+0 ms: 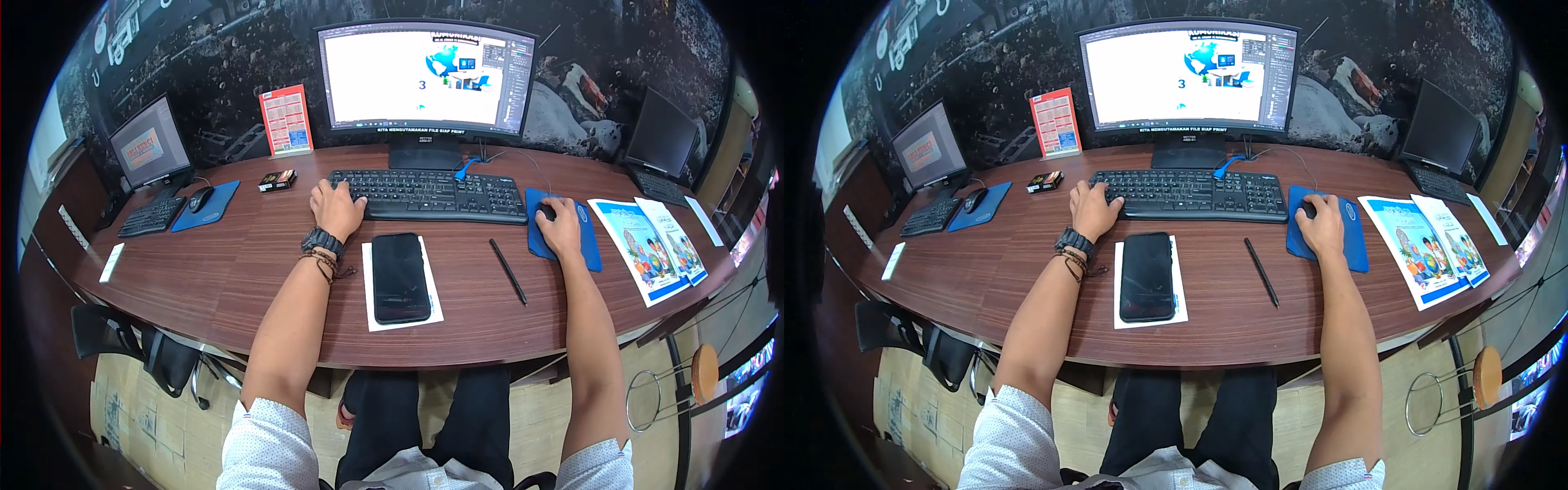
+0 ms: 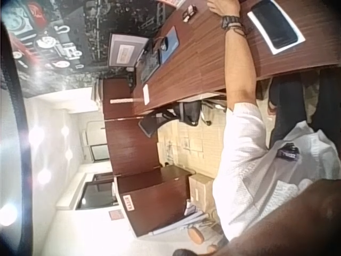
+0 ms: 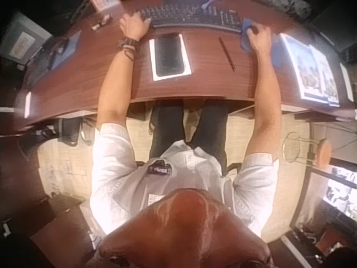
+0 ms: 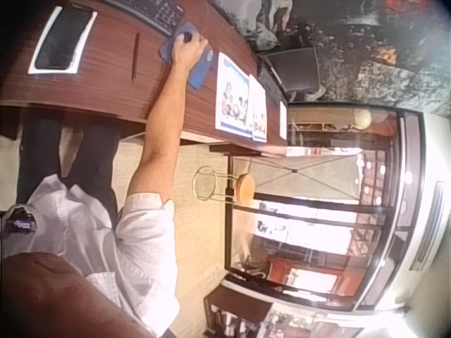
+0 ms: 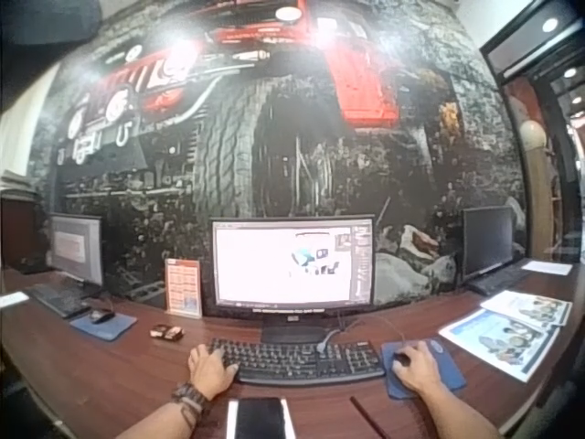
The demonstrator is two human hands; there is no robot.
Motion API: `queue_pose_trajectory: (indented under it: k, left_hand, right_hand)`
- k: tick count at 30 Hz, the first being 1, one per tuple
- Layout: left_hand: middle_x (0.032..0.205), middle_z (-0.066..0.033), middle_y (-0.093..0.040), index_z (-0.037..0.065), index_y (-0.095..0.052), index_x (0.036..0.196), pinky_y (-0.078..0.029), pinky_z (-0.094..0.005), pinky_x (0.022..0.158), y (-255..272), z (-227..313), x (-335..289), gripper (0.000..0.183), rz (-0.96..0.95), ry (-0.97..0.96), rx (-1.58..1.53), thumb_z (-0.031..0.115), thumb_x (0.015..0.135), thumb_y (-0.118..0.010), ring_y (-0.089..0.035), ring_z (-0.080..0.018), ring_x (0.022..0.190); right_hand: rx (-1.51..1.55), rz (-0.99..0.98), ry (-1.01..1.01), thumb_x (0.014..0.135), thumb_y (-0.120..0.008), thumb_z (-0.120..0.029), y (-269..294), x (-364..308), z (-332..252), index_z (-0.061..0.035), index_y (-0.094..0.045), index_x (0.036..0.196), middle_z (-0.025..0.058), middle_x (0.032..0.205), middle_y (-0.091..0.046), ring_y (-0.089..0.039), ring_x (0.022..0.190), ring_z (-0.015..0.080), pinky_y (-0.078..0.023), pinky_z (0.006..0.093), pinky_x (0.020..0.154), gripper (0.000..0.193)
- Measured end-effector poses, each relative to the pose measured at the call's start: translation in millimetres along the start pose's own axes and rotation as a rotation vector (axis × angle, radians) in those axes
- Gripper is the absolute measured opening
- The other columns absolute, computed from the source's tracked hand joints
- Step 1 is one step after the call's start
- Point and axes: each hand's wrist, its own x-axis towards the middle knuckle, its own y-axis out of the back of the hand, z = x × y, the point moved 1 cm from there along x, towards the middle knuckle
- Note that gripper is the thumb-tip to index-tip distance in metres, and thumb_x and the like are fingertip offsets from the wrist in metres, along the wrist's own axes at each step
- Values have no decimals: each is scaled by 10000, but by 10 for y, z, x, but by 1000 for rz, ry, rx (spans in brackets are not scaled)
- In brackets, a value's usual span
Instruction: Designing or editing graphics on a computer using professional software.
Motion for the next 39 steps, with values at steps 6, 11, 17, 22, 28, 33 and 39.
queue_pose_trajectory:
  k: [6, 11, 17, 22, 28, 33, 39]
  left_hand:
    - [1223, -245, -481, -93, -636, 1082, -491, -493, 939, 83, 33, 19, 541, -19, 29, 30, 364, 820, -758, -491, -426, 1139]
    - [1220, -256, -477, -104, -678, 974, -497, -484, 940, 139, 83, 7, 512, -70, 62, 53, 378, 823, -757, -498, -429, 1128]
    - [1210, -291, -476, -139, -669, 952, -492, -508, 928, 127, 48, -2, 550, -49, 41, 21, 390, 825, -748, -488, -466, 1123]
    - [1226, -250, -469, -116, -679, 942, -492, -481, 953, 120, 98, -4, 516, -55, 68, 24, 375, 813, -765, -483, -423, 1146]
    - [1214, -251, -477, -114, -680, 942, -491, -479, 951, 110, 29, -2, 510, -34, 61, 27, 369, 805, -770, -483, -424, 1139]
    - [1212, -239, -479, -102, -646, 1015, -473, -490, 955, 95, 75, -5, 533, -15, 48, 21, 362, 794, -782, -481, -419, 1136]
    - [1222, -233, -469, -40, -552, 1138, -417, -531, 980, 58, 33, -12, 577, 4, 81, -8, 354, 790, -788, -474, -423, 1145]
  right_hand:
    - [-5, -7, -8, 815, -672, -228, 10, 3, -40, -78, -695, 1128, 168, 1224, -578, -577, 1141, 358, -468, 430, 979, 348]
    - [4, -16, -6, 817, -671, -233, 17, -1, -41, -76, -689, 1137, 171, 1236, -568, -575, 1146, 360, -467, 431, 982, 357]
    - [0, -11, 5, 820, -673, -240, 3, -7, -26, -78, -689, 1132, 168, 1244, -563, -574, 1146, 363, -467, 433, 980, 352]
    - [14, -14, -17, 818, -684, -250, 31, -7, -14, -94, -684, 1137, 166, 1241, -562, -572, 1145, 366, -472, 435, 969, 355]
    - [2, -17, -29, 814, -693, -251, 19, -27, -103, -102, -682, 1130, 153, 1233, -562, -579, 1131, 365, -478, 439, 955, 349]
    - [20, -1, 0, 816, -694, -245, 14, -10, 10, -102, -680, 1123, 145, 1228, -561, -582, 1126, 357, -479, 440, 953, 339]
    - [39, -17, 19, 822, -682, -231, 12, -21, -30, -102, -678, 1128, 147, 1231, -559, -580, 1130, 358, -478, 435, 956, 332]
